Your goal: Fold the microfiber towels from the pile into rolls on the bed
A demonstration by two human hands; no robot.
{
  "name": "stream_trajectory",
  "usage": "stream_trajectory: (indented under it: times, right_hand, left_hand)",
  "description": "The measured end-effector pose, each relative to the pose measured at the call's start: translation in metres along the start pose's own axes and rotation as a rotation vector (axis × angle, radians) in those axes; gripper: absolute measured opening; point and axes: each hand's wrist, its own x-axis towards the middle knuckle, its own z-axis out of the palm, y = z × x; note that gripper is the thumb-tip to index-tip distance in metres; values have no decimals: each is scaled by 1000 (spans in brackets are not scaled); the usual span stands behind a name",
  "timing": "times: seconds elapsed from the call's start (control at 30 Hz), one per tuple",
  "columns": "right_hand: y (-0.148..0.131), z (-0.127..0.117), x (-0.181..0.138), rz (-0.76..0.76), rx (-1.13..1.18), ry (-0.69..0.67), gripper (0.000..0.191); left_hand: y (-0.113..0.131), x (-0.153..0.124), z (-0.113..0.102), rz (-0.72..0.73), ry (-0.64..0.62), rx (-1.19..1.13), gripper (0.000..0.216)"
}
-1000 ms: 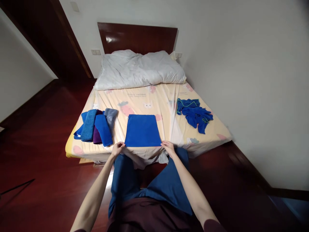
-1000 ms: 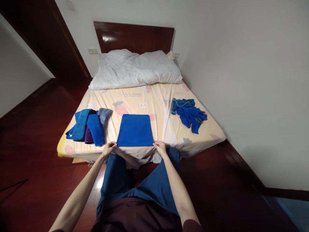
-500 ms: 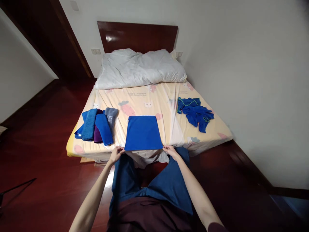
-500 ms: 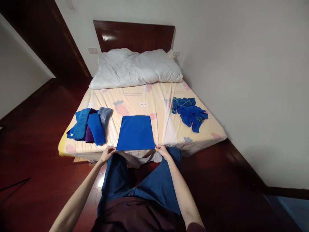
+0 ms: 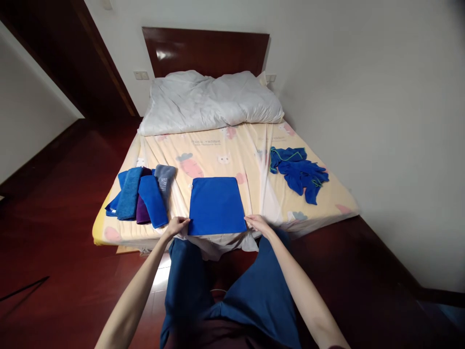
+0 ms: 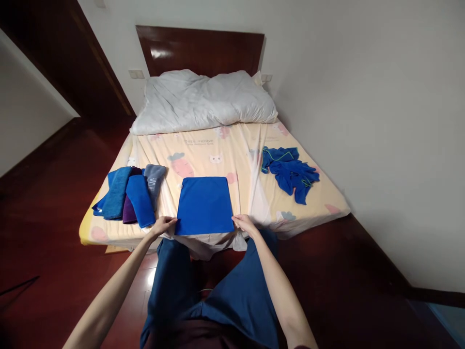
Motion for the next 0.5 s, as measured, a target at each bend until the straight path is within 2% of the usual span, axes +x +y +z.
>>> stream_trajectory:
  times: [0.17,0.33,0.5]
  right_hand:
    - [-25,-4,49,-55,-39,101,41]
    - [-44,-7,118,-152,-58,136,35]
    - [-64,-9,186,-209,-93,237,34]
  left_hand:
    - [15,58,-6,-33,78,-22,41]
    - [29,124,-12,-66,135,36,34]
    - [41,192,-14,-60,290,67,28]
